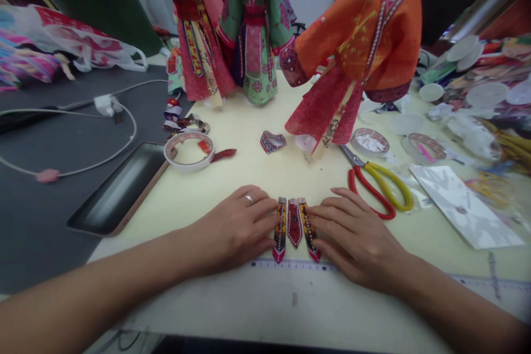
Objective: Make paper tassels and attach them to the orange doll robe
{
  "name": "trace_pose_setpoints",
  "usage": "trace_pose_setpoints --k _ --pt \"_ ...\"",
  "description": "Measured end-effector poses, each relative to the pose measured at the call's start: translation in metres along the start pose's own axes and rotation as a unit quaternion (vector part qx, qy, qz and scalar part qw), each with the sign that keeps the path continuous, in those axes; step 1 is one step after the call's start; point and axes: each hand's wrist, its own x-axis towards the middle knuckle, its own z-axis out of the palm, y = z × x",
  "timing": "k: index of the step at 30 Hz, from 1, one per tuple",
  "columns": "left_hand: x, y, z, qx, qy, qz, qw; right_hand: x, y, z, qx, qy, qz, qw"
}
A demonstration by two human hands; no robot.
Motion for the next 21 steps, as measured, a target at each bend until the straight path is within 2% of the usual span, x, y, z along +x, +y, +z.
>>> trace_pose_setpoints --k 5,21 --pt "-0.0008 -0.0006 0.0015 -0.013 0.0 0.004 1.0 0.0004 -0.0006 0.0005 0.013 -0.018 -0.005 1.0" --pt "-0.0016 0.0001 0.0017 -0.023 -0.004 0.005 1.0 0.0006 -0.0008 0.0005 0.011 -0.019 -0.001 1.0"
